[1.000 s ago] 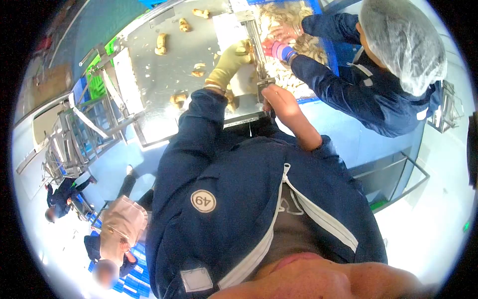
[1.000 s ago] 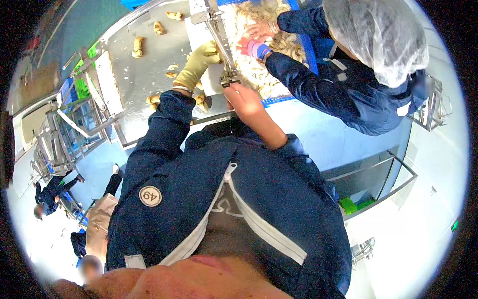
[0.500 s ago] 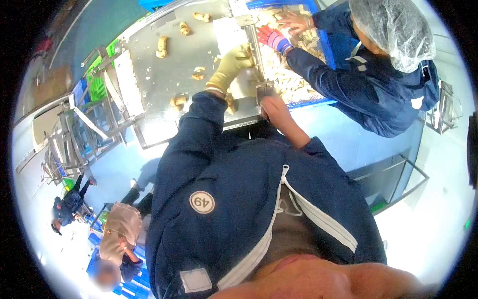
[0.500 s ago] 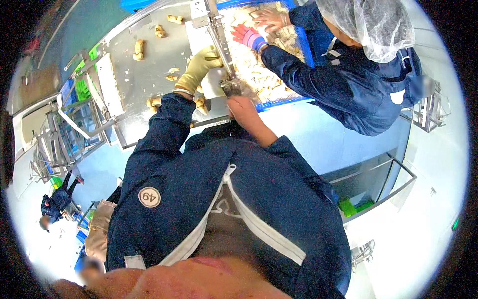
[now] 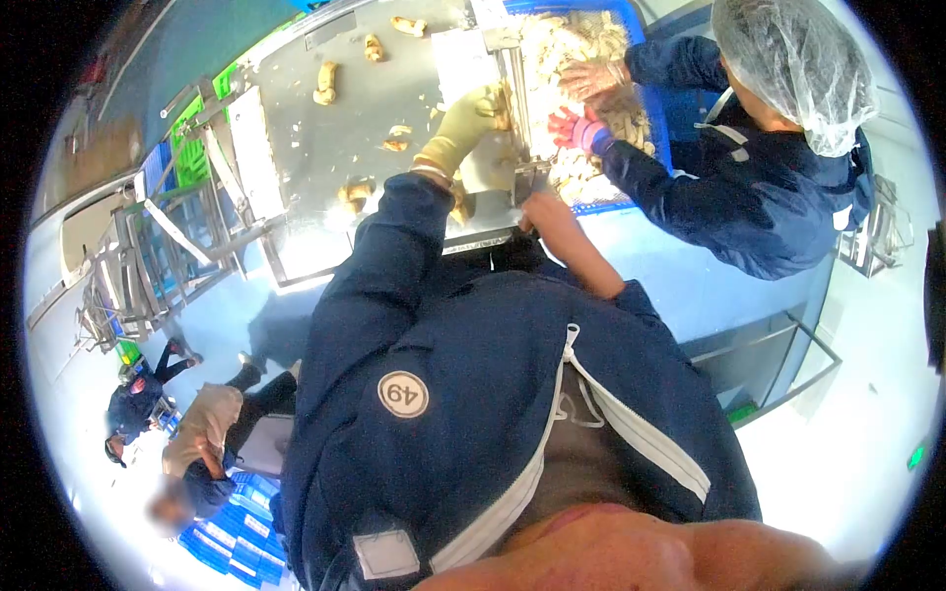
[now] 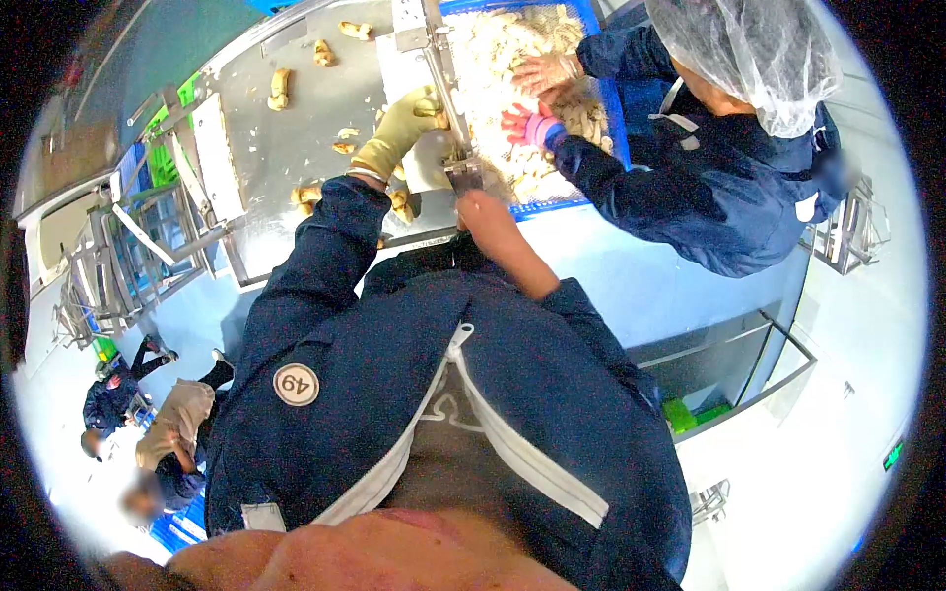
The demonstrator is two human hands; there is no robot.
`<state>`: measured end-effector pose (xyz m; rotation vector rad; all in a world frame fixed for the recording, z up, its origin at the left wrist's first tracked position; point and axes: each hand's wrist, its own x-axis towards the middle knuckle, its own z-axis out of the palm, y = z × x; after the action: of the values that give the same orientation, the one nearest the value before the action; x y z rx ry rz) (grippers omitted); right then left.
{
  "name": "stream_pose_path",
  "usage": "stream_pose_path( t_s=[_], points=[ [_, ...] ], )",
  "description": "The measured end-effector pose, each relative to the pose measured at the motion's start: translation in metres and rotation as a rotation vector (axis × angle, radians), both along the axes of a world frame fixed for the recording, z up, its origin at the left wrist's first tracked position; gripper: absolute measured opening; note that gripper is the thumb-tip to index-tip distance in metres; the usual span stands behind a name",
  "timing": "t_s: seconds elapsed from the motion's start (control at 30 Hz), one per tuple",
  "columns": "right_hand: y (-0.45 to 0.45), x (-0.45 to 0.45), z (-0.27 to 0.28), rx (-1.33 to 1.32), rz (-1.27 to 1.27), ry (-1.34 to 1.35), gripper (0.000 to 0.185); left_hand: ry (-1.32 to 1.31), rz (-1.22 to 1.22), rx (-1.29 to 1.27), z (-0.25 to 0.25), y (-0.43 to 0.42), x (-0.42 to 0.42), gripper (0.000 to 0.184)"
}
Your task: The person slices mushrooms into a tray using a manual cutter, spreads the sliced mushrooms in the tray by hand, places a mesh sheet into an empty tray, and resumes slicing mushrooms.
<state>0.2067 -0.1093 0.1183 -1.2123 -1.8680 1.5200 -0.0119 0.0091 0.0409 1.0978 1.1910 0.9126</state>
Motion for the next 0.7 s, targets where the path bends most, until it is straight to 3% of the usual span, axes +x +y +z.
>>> stream_pose_path(
  t_s=[0.07,0.1,0.2,0.3,0.4,0.47,0.53,0.57,0.7],
  points=[
    [0.020,-0.008,0.053,-0.226,-0.090,0.167,0.022,0.162,-0.001,0.074,-0.015,0.005,0.002,0.053],
    [0.020,-0.007,0.045,-0.189,-0.069,0.117,0.024,0.271,0.006,0.121,-0.019,0.007,0.002,0.055],
    [0.007,-0.002,0.002,-0.218,-0.007,-0.005,0.030,0.231,-0.008,0.010,0.015,0.004,0.005,0.057],
    [-0.002,0.000,-0.008,-0.147,-0.004,-0.079,0.025,0.225,-0.049,0.007,0.013,0.003,0.002,0.061],
    [0.019,-0.011,0.044,-0.181,-0.037,-0.011,0.027,0.194,0.006,-0.091,0.014,-0.002,-0.001,0.062],
    [0.023,-0.007,0.045,-0.086,0.006,0.007,0.030,0.176,0.062,-0.130,0.020,0.000,0.006,0.064],
    [0.015,0.000,0.007,0.083,0.125,-0.041,0.031,0.207,0.023,-0.067,-0.010,0.006,0.004,0.065],
    [0.007,-0.001,0.004,-0.342,-0.040,-0.017,0.031,0.225,0.007,-0.042,-0.009,0.005,0.003,0.066],
    [0.006,-0.003,-0.005,-0.198,-0.025,-0.006,0.024,0.205,-0.001,-0.066,0.022,0.005,0.003,0.062]
  ],
)
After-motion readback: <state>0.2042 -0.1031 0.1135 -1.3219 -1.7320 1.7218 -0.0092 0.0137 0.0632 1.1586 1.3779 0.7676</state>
